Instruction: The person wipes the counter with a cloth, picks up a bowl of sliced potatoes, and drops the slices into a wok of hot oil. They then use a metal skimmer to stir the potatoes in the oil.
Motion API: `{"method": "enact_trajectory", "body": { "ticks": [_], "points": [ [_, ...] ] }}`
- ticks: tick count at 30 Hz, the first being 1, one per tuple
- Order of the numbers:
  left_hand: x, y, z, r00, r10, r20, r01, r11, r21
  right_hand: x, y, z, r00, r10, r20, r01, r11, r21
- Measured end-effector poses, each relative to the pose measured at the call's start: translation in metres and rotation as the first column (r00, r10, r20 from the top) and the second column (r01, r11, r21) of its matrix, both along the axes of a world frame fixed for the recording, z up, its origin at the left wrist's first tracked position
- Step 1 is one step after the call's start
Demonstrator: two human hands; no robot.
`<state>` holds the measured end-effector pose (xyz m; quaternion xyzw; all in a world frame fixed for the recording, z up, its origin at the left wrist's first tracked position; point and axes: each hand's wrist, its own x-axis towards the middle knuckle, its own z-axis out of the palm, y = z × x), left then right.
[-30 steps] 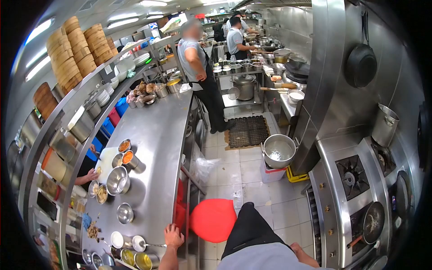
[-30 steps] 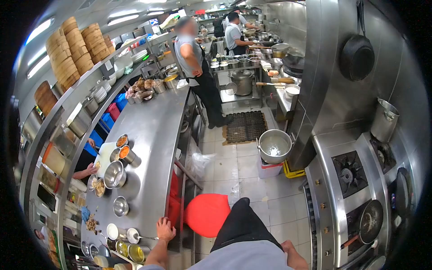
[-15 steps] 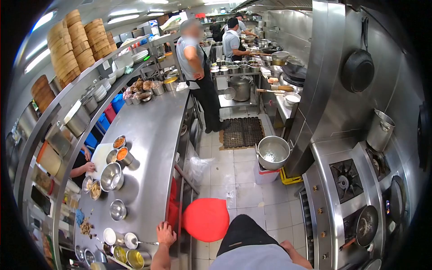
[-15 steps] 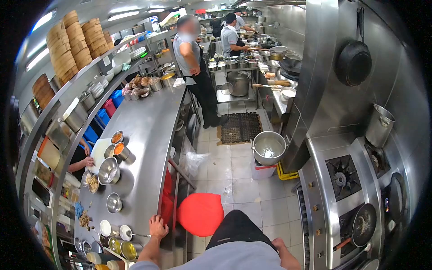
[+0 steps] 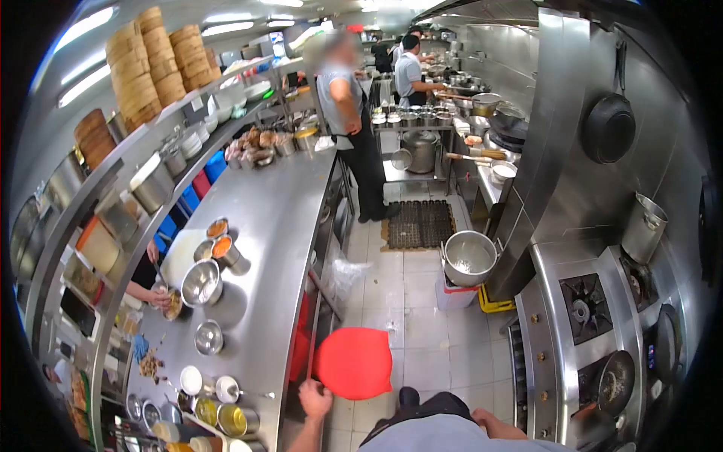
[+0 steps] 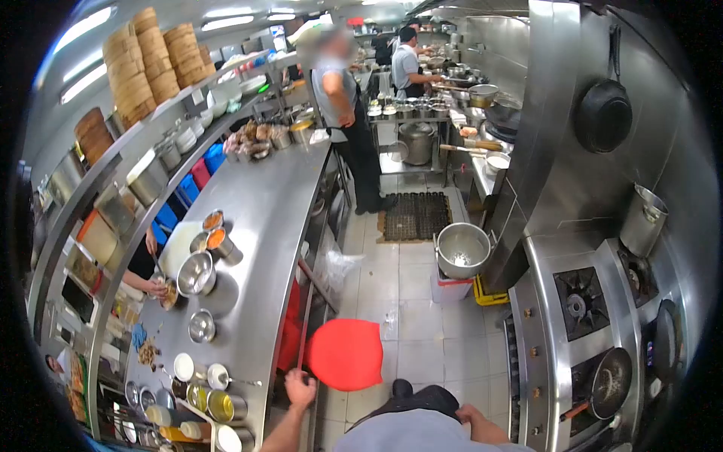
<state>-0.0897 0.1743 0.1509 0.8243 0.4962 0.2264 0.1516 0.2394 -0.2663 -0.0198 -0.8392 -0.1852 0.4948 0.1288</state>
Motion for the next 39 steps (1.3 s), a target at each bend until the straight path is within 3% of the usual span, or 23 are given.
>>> {"method": "enact_trajectory", "body": {
  "ticks": [1,2,4,5,7,8,10,12,14,15,17,19,20,21,22,24,26,29,30,32,36,38,39],
  "points": [
    [-0.003,-0.029,-0.037,0.98,0.061,0.19,-0.019,0.977,-0.213,0.005,0.01,0.003,0.995,-0.013,-0.103,0.001,0.994,-0.108],
    [-0.007,-0.064,-0.063,0.93,0.206,0.304,0.001,0.827,-0.562,0.005,0.017,0.006,0.99,-0.02,-0.14,0.005,0.994,-0.11],
    [-0.015,-0.14,-0.078,0.979,0.104,0.174,0.082,0.58,-0.81,0.005,0.042,0.017,0.961,-0.102,-0.258,0.076,0.991,-0.111],
    [-0.026,-0.153,-0.075,0.979,0.116,0.169,0.075,0.567,-0.82,0.0,0.055,0.028,0.924,-0.175,-0.34,0.141,0.983,-0.121],
    [-0.047,-0.174,-0.079,0.947,-0.277,0.16,0.208,0.156,-0.965,-0.017,0.091,0.076,0.896,-0.166,-0.413,0.127,0.985,-0.121],
    [-0.059,-0.184,-0.077,0.951,-0.261,0.165,0.208,0.147,-0.967,-0.028,0.113,0.118,0.901,-0.09,-0.425,0.054,0.994,-0.095],
    [-0.086,-0.199,-0.064,0.982,-0.051,0.183,0.185,0.034,-0.982,-0.05,0.129,0.145,0.898,0.011,-0.44,-0.05,0.996,-0.077],
    [-0.102,-0.214,-0.062,0.977,0.059,0.206,0.203,0.06,-0.977,-0.063,0.139,0.136,0.966,-0.004,-0.258,-0.021,0.995,-0.095],
    [-0.117,-0.227,-0.086,0.937,0.183,0.296,0.288,0.069,-0.955,-0.057,0.139,0.103,0.935,0.071,-0.348,-0.122,0.984,-0.128],
    [-0.114,-0.228,-0.06,0.92,0.341,0.191,0.218,-0.04,-0.975,-0.052,0.138,0.091,0.896,0.119,-0.429,-0.202,0.967,-0.155],
    [-0.122,-0.232,-0.078,0.906,0.256,0.338,0.316,0.124,-0.941,-0.055,0.144,0.094,0.912,0.233,-0.337,-0.299,0.941,-0.159],
    [-0.123,-0.231,-0.071,0.928,0.171,0.331,0.293,0.213,-0.932,-0.046,0.143,0.064,0.932,0.171,-0.321,-0.21,0.973,-0.091],
    [-0.124,-0.231,-0.082,0.922,0.197,0.334,0.281,0.252,-0.926,-0.042,0.15,0.052,0.923,0.203,-0.326,-0.248,0.963,-0.101],
    [-0.124,-0.233,-0.091,0.917,0.217,0.336,0.27,0.284,-0.92,-0.039,0.153,0.04,0.951,0.254,-0.177,-0.269,0.961,-0.061],
    [-0.125,-0.236,-0.09,0.871,0.349,0.344,0.238,0.313,-0.92,-0.04,0.146,0.034,0.956,0.291,-0.026,-0.292,0.956,-0.025],
    [-0.124,-0.243,-0.079,0.799,0.497,0.339,0.188,0.329,-0.925,-0.047,0.137,0.04,0.925,0.381,0.017,-0.38,0.924,-0.033],
    [-0.126,-0.243,-0.064,0.867,0.498,0.02,-0.24,0.452,-0.859,-0.052,0.151,0.043,0.856,0.5,0.131,-0.505,0.863,0.011],
    [-0.134,-0.261,-0.064,0.847,0.527,-0.074,-0.385,0.51,-0.769,-0.06,0.154,0.031,0.761,0.588,0.273,-0.617,0.786,0.027],
    [-0.141,-0.269,-0.074,0.819,0.559,-0.133,-0.459,0.497,-0.737,-0.059,0.155,0.04,0.774,0.61,0.169,-0.619,0.786,0.0],
    [-0.16,-0.278,-0.088,0.822,0.412,-0.392,-0.542,0.357,-0.761,-0.059,0.15,0.045,0.777,0.614,0.14,-0.619,0.785,-0.007],
    [-0.198,-0.307,-0.101,0.775,0.284,-0.565,-0.632,0.314,-0.709,-0.057,0.15,0.063,0.756,0.645,0.116,-0.649,0.761,-0.004],
    [-0.229,-0.328,-0.178,0.87,0.015,-0.493,-0.401,0.603,-0.69,-0.044,0.146,0.059,0.771,0.628,0.105,-0.632,0.775,0.011],
    [-0.225,-0.323,-0.165,0.872,-0.187,-0.452,-0.279,0.569,-0.773,-0.038,0.139,0.061,0.812,0.581,0.064,-0.582,0.813,0.0]
  ]
}}
